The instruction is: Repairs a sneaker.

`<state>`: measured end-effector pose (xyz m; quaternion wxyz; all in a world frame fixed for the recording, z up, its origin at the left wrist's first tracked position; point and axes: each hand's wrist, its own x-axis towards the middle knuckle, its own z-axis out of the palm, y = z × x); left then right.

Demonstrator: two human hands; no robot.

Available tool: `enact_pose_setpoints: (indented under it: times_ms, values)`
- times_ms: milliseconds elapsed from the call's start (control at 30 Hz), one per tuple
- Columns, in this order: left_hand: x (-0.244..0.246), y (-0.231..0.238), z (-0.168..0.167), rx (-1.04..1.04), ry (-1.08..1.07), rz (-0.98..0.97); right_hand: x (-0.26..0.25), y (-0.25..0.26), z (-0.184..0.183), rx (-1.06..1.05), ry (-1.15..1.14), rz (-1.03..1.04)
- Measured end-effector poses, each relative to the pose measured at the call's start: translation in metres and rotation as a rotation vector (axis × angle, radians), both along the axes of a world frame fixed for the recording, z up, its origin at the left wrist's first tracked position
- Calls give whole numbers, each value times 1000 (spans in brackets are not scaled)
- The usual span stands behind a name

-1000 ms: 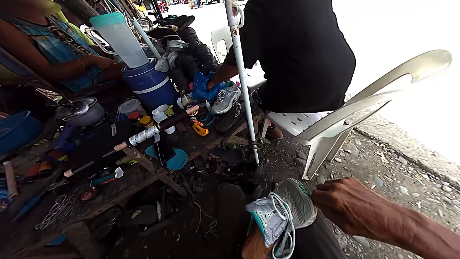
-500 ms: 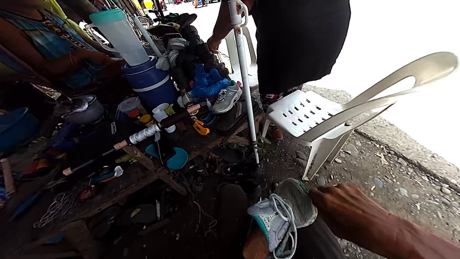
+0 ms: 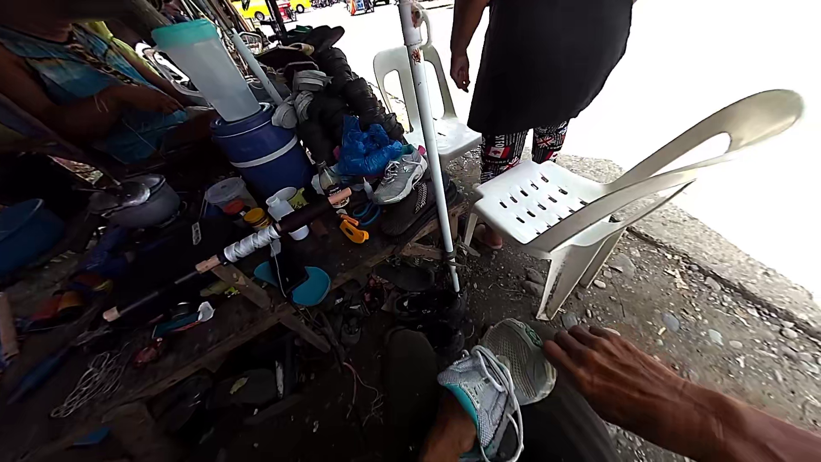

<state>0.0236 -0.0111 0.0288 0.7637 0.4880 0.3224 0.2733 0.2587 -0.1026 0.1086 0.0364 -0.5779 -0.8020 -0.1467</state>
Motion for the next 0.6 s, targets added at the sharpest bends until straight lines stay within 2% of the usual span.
enact_pose_setpoints:
  times_ms: [33,100,167,267,333,433,467,500,600]
  values:
    - [7,2,29,-136,307,4,7,1,-6,22,4,45]
    - [-8,-1,9,146,280,-53,24,0,-15,42,32,124]
    - [-10,-3,34,57,400,-133,37,-1,-17,61,49,176]
    - [-15,-12,35,234,307,-76,44,-3,-17,116,34,174]
    - [-19,-12,37,313,439,-111,48,-3,-18,142,32,151]
    - [-34,-6,15,472,648,-265,49,-4,-16,128,48,91]
    - [-37,-6,7,607,608,-263,46,-4,-14,109,48,68]
    - [-37,-6,2,643,560,-241,41,-4,-13,93,47,47]
    - [-34,-4,-3,470,447,-171,30,0,-13,74,74,54]
